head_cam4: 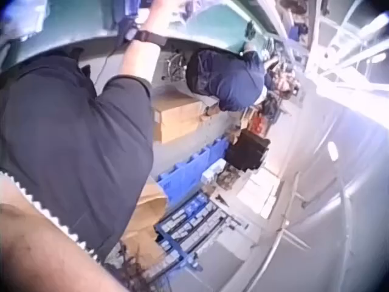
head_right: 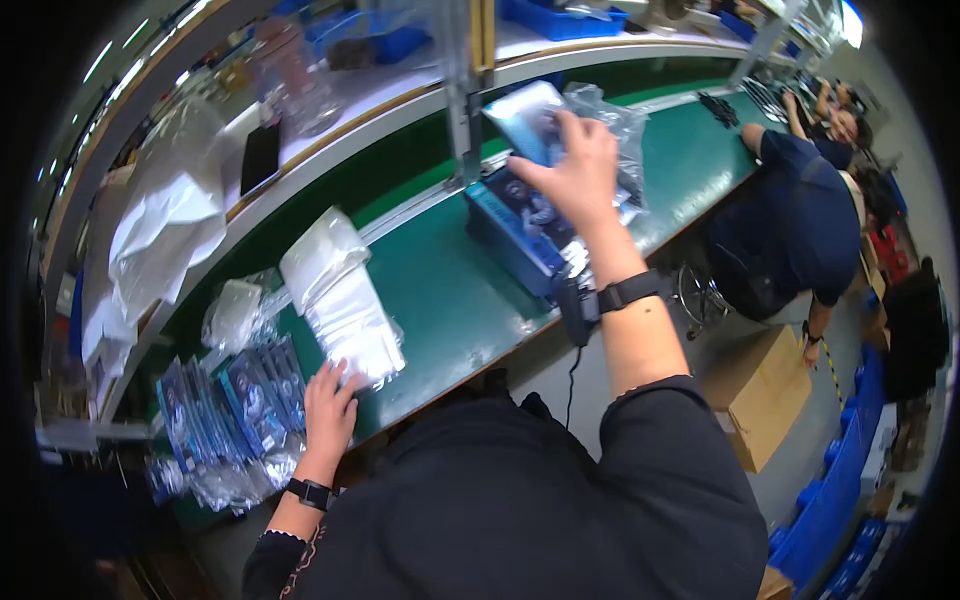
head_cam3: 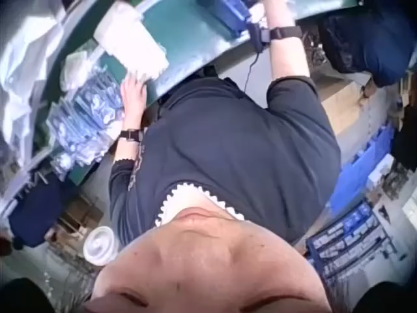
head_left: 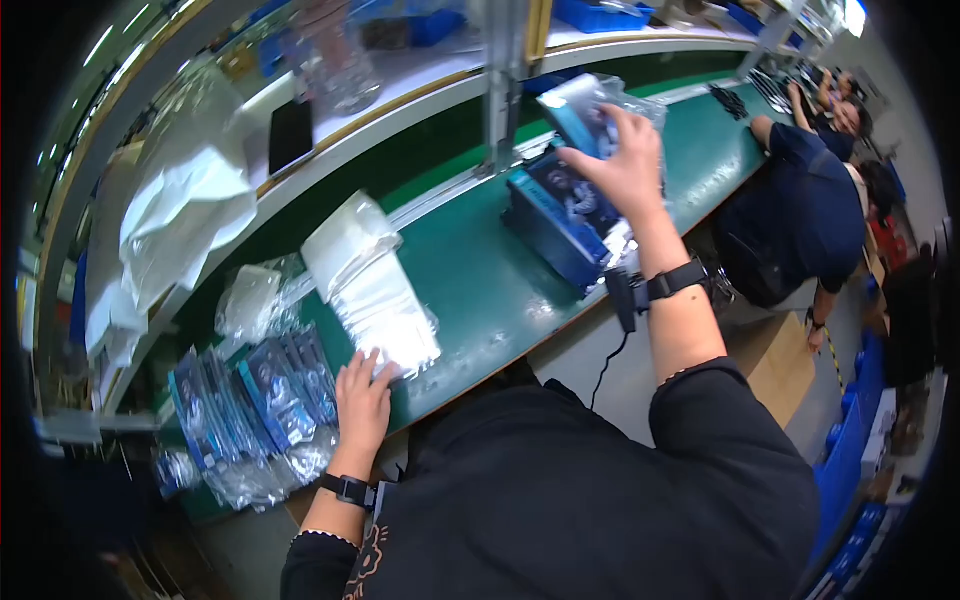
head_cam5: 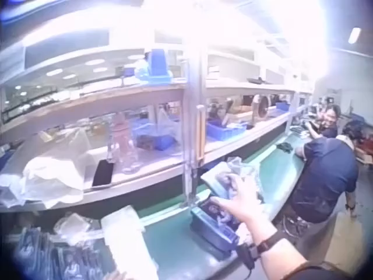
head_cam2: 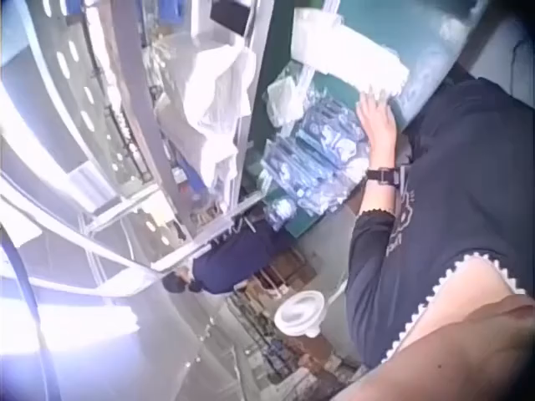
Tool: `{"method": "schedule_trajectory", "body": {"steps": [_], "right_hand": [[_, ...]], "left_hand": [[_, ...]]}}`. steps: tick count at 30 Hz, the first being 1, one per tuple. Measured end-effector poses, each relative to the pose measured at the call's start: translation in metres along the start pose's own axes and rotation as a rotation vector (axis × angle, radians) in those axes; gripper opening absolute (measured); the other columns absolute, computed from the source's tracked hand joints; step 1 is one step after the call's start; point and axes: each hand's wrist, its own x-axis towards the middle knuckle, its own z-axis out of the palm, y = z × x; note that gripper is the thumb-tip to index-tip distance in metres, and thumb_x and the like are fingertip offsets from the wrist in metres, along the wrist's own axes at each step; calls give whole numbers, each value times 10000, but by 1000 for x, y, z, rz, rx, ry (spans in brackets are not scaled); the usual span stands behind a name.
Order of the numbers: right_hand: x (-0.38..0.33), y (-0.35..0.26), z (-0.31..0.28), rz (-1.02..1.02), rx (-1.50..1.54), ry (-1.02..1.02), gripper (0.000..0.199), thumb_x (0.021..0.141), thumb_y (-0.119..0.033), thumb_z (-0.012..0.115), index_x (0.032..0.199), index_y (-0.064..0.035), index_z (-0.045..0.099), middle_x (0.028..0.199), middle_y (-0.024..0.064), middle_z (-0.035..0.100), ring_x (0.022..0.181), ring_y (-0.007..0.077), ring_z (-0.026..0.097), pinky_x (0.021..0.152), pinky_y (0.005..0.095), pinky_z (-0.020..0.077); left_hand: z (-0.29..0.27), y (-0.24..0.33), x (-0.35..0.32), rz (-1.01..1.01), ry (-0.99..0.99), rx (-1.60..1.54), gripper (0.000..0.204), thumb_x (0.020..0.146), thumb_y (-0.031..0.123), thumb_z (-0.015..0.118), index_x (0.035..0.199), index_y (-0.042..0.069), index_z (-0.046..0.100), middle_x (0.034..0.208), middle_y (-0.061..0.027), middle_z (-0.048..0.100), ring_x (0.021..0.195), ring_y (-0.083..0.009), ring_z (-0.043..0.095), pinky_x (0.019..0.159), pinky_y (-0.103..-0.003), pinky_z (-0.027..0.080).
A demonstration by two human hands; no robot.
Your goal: Insert small product boxes into plastic protective sleeves on an assembly line.
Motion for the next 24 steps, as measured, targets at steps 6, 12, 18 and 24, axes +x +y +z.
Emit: {"method": "schedule_trajectory", "body": {"steps": [6, 12, 18, 24], "right_hand": [[-37, -53, 21, 438, 713, -200, 570, 727, -509, 639, 954, 6, 544, 917, 132, 552, 868, 212, 538, 755, 347, 436], [-139, -89, 77, 1243, 1701, -784, 184, 850, -194, 553, 824, -19, 606, 666, 42, 571, 528, 126, 519, 499, 324, 448], [-174, -109, 92, 1135, 1818, -1216, 341, 748, -133, 639, 1024, 52, 562, 938, 87, 615, 800, 150, 597, 737, 285, 481], [-151, -127, 63, 1099, 1637, -1174, 366, 739, -189, 644, 1038, 17, 598, 909, 67, 634, 798, 136, 589, 728, 278, 456]], "left_hand": [[16, -24, 20, 14, 86, -198, 159, 697, -13, 565, 844, 5, 622, 831, -151, 550, 824, -335, 515, 726, -396, 426], [16, -38, 36, -62, 117, -374, 191, 786, 2, 531, 966, -24, 587, 741, -109, 476, 684, -239, 510, 631, -308, 419], [7, -33, 48, 72, 185, -562, 198, 751, 45, 515, 889, -44, 625, 867, -150, 596, 787, -249, 573, 722, -300, 459], [16, -54, 43, -180, -14, -846, 144, 742, 50, 604, 870, -7, 636, 816, -64, 639, 735, -170, 590, 653, -268, 483]]}}
